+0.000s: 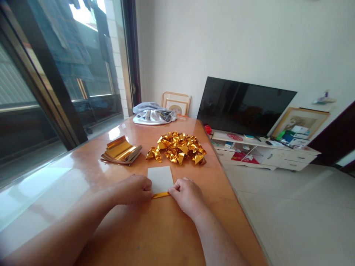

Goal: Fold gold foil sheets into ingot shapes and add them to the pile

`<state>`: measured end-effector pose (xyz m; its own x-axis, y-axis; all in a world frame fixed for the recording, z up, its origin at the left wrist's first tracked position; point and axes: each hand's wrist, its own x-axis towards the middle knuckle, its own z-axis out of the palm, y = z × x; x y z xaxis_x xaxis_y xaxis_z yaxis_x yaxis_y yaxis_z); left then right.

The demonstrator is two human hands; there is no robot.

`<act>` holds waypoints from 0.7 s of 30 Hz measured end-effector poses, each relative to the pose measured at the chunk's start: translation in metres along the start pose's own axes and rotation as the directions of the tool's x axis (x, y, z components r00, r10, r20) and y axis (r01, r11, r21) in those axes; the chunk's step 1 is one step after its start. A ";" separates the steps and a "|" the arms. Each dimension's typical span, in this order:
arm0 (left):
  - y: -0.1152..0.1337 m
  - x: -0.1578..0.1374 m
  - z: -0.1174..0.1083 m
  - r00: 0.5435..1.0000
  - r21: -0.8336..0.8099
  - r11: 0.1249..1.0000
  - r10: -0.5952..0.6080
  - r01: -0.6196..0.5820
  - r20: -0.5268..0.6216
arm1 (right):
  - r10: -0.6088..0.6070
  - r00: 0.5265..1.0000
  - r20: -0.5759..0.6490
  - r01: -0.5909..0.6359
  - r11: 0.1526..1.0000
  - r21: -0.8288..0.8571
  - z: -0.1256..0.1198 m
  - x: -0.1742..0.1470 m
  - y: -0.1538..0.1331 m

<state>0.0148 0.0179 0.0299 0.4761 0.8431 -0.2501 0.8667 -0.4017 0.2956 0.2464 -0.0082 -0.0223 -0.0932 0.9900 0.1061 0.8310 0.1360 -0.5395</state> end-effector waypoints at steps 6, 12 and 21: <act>0.002 -0.002 -0.001 1.000 0.036 0.999 0.031 -0.030 -0.004 | -0.010 1.000 -0.008 0.010 1.000 -0.012 0.000 0.001 0.000; -0.001 0.000 0.004 0.996 0.102 0.991 0.089 -0.086 -0.023 | 0.007 1.000 -0.027 -0.007 1.000 -0.015 0.001 0.000 -0.002; -0.005 0.001 0.005 0.992 0.095 0.987 0.127 -0.126 -0.014 | -0.012 0.998 -0.056 0.010 1.000 -0.026 0.005 0.001 0.001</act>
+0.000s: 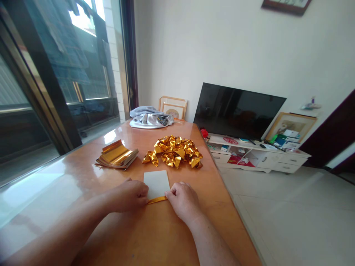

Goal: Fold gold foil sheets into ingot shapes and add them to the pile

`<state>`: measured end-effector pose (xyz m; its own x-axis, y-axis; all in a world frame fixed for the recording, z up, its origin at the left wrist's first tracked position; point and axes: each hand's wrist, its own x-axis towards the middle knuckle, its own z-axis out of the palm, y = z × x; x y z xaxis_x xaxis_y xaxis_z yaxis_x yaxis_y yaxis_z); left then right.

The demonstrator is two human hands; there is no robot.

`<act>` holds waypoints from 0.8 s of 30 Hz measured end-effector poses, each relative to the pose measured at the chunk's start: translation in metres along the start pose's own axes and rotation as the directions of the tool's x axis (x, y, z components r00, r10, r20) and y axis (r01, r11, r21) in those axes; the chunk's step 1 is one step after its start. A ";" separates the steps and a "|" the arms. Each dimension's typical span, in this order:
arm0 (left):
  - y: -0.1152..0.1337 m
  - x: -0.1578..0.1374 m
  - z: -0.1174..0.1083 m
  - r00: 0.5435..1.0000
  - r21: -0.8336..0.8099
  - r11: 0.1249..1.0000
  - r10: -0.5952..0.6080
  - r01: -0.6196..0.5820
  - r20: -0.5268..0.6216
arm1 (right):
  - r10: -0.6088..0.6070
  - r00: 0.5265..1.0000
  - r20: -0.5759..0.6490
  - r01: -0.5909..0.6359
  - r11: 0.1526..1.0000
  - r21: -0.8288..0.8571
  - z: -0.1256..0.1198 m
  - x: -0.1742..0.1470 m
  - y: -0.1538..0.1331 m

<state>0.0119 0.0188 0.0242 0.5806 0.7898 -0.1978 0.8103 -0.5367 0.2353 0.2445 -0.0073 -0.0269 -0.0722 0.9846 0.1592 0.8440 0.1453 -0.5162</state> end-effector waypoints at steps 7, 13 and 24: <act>0.006 -0.003 -0.005 1.000 0.027 0.999 -0.024 0.023 0.011 | -0.010 1.000 -0.005 0.010 1.000 -0.029 0.000 -0.001 -0.001; 0.006 -0.008 -0.009 0.989 0.010 0.994 0.108 -0.108 -0.102 | -0.009 1.000 -0.009 0.009 1.000 -0.029 0.000 -0.003 -0.002; 0.008 -0.008 -0.007 0.934 0.067 0.935 0.352 -0.348 -0.063 | 0.002 0.999 -0.038 -0.007 0.992 -0.129 0.001 -0.009 -0.012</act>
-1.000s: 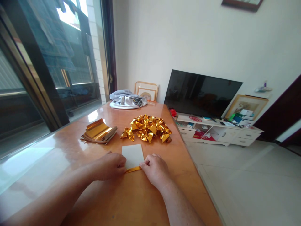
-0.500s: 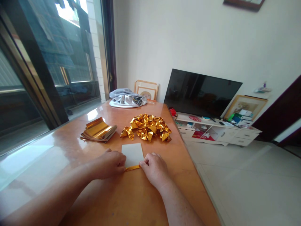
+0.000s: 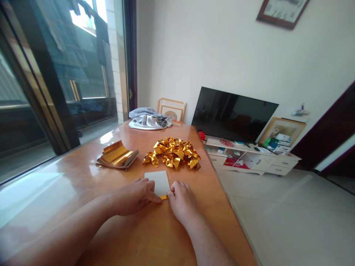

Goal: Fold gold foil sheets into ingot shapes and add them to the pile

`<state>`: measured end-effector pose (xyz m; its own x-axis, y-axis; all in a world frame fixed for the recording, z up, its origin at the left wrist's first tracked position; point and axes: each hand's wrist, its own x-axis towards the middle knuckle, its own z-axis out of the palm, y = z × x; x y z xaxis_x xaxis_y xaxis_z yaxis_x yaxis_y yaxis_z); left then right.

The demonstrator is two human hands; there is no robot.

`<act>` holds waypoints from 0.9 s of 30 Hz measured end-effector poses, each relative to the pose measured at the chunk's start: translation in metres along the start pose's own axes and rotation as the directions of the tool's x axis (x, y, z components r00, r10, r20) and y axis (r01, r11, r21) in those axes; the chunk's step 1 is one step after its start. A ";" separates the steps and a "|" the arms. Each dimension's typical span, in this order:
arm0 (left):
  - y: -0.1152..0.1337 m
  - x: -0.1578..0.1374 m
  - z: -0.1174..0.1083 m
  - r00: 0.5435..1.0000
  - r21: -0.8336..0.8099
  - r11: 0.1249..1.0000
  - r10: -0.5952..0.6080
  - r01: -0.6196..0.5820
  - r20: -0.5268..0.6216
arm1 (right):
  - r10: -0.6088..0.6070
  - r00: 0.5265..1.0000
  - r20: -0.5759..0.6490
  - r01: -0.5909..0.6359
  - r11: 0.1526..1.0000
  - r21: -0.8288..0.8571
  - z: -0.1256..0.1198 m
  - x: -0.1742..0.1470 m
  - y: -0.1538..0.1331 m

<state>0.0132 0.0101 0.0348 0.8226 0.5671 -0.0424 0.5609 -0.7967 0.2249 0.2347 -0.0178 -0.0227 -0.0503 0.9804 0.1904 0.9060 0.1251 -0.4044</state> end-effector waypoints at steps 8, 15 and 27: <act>-0.008 -0.001 0.004 0.999 0.001 1.000 -0.031 0.031 0.014 | -0.020 0.999 -0.035 0.013 0.980 -0.200 -0.001 -0.008 -0.019; -0.012 -0.001 0.009 0.999 -0.004 0.999 -0.042 0.042 0.016 | -0.021 0.999 -0.047 0.012 0.982 -0.189 0.002 -0.010 -0.015; -0.012 -0.002 0.010 0.999 0.007 0.999 -0.037 0.037 0.013 | -0.024 0.995 -0.093 0.005 0.980 -0.198 0.005 -0.015 -0.021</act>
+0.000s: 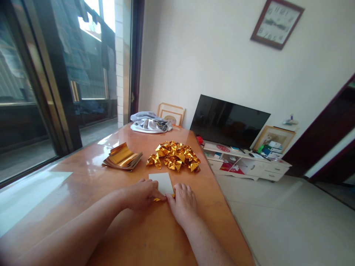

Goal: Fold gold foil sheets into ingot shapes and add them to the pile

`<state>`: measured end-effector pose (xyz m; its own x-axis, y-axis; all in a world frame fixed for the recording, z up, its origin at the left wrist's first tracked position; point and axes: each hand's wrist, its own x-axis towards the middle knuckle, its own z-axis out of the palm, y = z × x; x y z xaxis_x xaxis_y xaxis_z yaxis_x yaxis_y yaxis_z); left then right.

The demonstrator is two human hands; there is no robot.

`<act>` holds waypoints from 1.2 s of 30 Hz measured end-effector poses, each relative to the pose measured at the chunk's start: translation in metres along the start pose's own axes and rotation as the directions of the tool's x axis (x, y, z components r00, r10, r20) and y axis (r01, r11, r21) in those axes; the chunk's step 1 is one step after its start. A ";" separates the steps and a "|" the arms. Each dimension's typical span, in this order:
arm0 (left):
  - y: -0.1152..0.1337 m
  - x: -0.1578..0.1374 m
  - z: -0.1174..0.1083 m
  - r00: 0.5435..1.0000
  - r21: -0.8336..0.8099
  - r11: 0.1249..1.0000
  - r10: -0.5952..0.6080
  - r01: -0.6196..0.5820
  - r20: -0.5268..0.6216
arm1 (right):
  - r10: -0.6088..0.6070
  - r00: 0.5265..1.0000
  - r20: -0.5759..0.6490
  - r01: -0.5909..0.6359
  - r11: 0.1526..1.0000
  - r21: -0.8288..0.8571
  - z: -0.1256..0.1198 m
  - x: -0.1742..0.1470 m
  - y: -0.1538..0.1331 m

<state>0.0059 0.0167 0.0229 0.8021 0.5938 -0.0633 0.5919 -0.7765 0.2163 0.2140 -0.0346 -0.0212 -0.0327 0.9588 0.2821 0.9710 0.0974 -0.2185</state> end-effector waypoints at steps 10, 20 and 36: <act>-0.002 0.002 0.002 0.999 -0.039 0.999 -0.026 0.027 0.021 | 0.053 0.998 0.032 -0.055 0.997 0.060 0.002 0.005 0.013; -0.004 0.004 0.001 0.998 -0.071 0.997 -0.036 0.039 0.044 | -0.172 0.981 0.088 0.176 0.984 -0.041 -0.026 -0.012 -0.009; -0.030 0.006 0.009 0.998 -0.277 0.961 0.013 0.003 0.054 | -0.221 0.924 0.312 0.299 0.927 -0.228 -0.035 -0.038 -0.043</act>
<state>-0.0065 0.0415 0.0071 0.8127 0.5715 -0.1133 0.5490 -0.6861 0.4774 0.1815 -0.0840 0.0099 -0.3190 0.9476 0.0174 0.9440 0.3161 0.0948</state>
